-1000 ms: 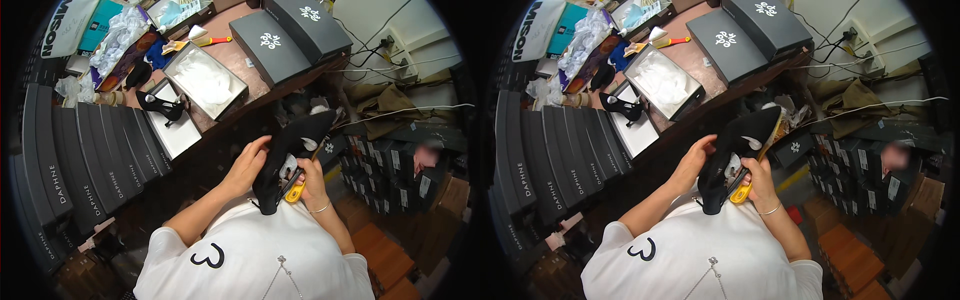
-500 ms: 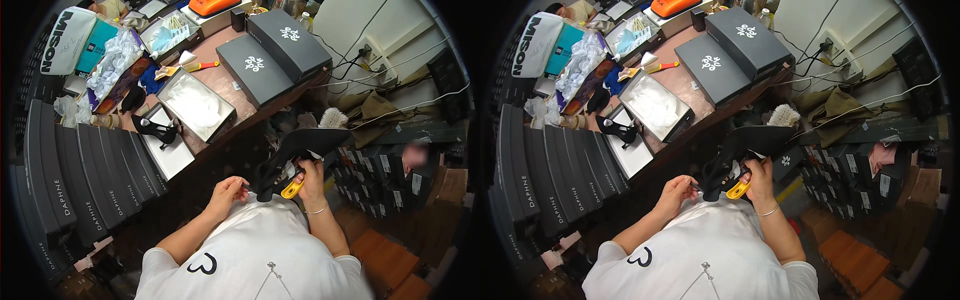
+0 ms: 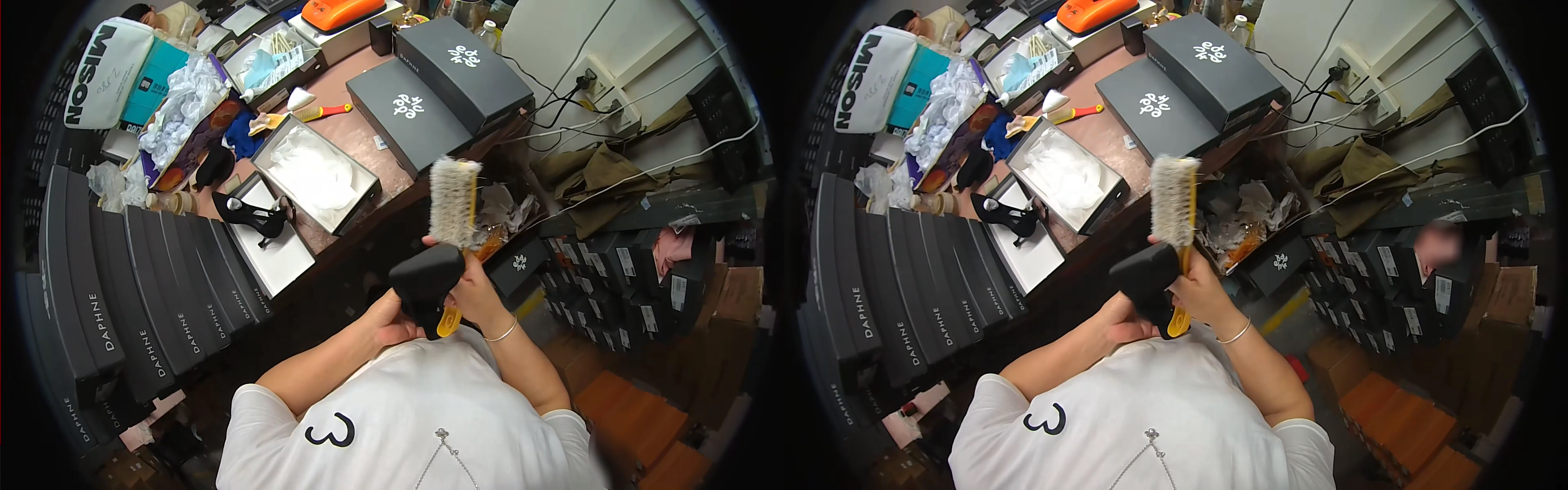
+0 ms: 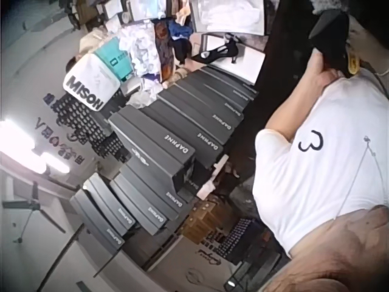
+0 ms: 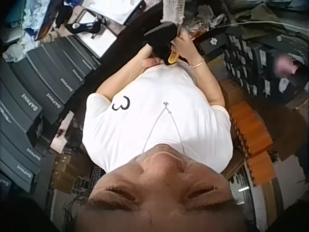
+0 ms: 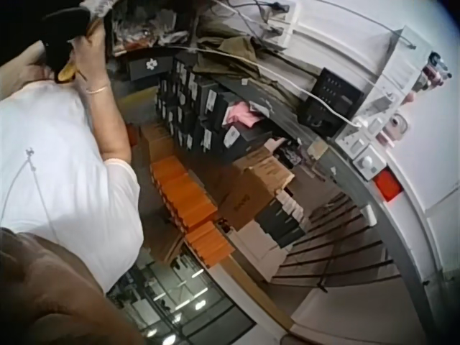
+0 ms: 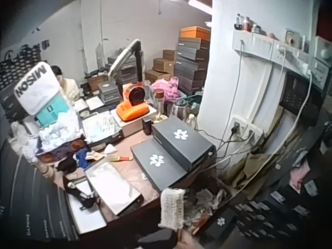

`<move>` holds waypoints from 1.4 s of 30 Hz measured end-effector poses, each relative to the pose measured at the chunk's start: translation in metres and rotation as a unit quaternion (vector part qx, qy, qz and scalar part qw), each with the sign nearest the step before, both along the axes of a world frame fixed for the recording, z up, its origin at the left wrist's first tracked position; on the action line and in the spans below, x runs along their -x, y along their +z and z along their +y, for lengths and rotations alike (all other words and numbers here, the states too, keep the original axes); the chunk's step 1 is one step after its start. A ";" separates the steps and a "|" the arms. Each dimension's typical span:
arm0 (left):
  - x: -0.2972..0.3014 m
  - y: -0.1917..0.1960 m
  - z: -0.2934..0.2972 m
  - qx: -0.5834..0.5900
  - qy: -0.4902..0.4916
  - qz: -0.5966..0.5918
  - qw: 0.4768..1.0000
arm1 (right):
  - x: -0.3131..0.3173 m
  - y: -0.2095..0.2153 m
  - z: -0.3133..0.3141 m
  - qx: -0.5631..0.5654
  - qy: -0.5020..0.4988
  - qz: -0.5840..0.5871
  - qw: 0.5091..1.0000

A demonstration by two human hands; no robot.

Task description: Packing shoes into boxes, including adding inserts, wrapping in tissue paper, and cleaning them with a brush.

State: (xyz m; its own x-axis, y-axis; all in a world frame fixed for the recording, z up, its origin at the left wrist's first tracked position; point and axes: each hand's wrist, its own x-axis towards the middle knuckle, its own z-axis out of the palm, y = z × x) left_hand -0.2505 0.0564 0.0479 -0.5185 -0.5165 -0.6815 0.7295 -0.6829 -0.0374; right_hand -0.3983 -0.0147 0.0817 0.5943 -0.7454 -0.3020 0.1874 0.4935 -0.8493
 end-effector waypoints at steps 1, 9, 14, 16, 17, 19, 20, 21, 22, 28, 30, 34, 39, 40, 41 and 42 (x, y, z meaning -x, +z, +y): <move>0.000 0.003 -0.001 -0.010 -0.020 -0.017 1.000 | -0.002 0.004 -0.001 0.007 0.032 0.002 0.999; 0.002 -0.004 -0.005 0.078 0.025 -0.083 0.993 | -0.013 0.016 -0.010 0.158 0.117 0.073 0.978; -0.018 -0.059 -0.001 0.106 0.112 -0.062 0.986 | 0.057 0.001 -0.012 0.242 -0.119 0.264 0.926; -0.018 -0.055 -0.006 0.065 0.143 -0.119 0.980 | 0.076 0.007 0.007 0.409 -0.056 0.343 0.844; -0.015 -0.051 -0.009 0.044 0.153 -0.145 0.977 | 0.081 0.010 0.020 0.477 0.013 0.325 0.817; -0.010 -0.040 -0.011 0.096 0.136 -0.159 0.973 | 0.067 0.004 0.037 0.542 0.132 0.381 0.737; -0.010 -0.037 -0.012 0.123 0.126 -0.165 0.970 | 0.059 0.001 0.040 0.548 0.165 0.405 0.713; -0.015 -0.039 -0.013 0.131 0.124 -0.260 0.949 | 0.065 0.003 0.039 0.550 0.201 0.434 0.685; -0.026 -0.061 -0.009 0.237 0.088 -0.285 0.925 | 0.073 0.004 0.035 0.553 0.234 0.457 0.656; -0.047 -0.033 -0.032 0.147 0.146 -0.324 0.923 | 0.133 0.030 0.011 0.573 0.182 0.525 0.603; -0.029 -0.068 -0.025 0.153 0.190 -0.305 0.921 | 0.074 0.029 0.010 0.621 0.182 0.417 0.638; -0.051 -0.061 -0.012 0.164 0.264 -0.249 0.917 | 0.100 -0.011 0.006 0.560 0.284 0.461 0.627; -0.054 -0.031 -0.025 -0.081 0.300 -0.108 0.944 | 0.128 0.006 -0.021 0.273 0.135 0.342 0.889; -0.043 -0.030 -0.027 -0.086 0.306 -0.058 0.946 | 0.111 -0.007 -0.026 0.280 0.104 0.290 0.909; -0.035 -0.035 -0.025 -0.068 0.292 -0.001 0.954 | 0.089 -0.003 -0.031 0.245 0.125 0.266 0.924; -0.028 -0.047 -0.018 -0.048 0.276 0.056 0.958 | 0.066 0.002 -0.035 0.208 0.147 0.244 0.936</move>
